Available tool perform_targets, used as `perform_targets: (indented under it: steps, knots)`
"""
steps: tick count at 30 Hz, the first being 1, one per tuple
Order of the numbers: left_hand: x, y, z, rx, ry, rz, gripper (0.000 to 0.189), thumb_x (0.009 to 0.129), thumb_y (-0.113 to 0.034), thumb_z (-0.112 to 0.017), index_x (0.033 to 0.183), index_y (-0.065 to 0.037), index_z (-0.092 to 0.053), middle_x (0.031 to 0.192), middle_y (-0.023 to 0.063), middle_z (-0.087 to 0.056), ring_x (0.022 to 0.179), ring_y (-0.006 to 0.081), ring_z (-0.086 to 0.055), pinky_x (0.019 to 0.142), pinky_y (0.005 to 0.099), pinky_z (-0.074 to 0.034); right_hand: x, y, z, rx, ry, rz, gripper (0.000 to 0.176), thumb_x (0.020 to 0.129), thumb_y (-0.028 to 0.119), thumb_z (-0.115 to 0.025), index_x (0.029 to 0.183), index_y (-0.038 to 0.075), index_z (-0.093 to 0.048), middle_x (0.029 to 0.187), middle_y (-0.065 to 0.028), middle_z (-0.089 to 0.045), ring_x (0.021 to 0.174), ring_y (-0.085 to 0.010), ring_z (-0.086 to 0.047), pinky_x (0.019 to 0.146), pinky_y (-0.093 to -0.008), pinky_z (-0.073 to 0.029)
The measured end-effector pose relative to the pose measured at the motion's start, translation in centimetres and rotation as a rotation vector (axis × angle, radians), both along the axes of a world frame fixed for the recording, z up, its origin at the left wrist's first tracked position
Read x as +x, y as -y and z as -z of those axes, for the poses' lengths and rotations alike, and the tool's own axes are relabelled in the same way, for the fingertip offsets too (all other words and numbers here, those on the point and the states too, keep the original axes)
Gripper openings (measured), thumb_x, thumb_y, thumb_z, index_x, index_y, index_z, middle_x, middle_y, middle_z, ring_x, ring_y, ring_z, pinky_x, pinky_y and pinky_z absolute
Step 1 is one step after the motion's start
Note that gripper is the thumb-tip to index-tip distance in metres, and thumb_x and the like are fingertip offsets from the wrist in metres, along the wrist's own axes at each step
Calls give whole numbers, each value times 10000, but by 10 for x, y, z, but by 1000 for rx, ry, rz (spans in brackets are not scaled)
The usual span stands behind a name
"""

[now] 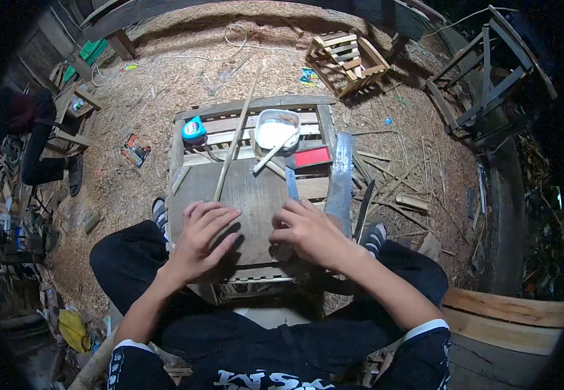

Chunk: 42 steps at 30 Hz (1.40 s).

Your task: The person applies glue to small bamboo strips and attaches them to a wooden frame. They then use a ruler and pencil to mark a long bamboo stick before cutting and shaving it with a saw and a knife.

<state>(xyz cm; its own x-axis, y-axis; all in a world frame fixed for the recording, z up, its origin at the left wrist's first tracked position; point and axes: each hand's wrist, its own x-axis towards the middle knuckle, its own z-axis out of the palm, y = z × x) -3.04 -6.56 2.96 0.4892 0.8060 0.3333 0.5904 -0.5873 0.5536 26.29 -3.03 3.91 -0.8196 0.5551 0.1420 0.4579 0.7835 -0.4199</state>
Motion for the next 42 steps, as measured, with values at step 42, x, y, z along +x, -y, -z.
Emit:
perform_targets:
  steps: [42]
  knots:
    - [4,-3,1,-44,-56,23,460,944,-163,-752,1379,-54,-652,1348,101,-667,1320,292,-547,1160,472,-313,7,-7,3,-27,58,9,431,671,-18,-726,1086,96,-749,1159,-66,-648,1164,-300,-582,961,-418,-484]
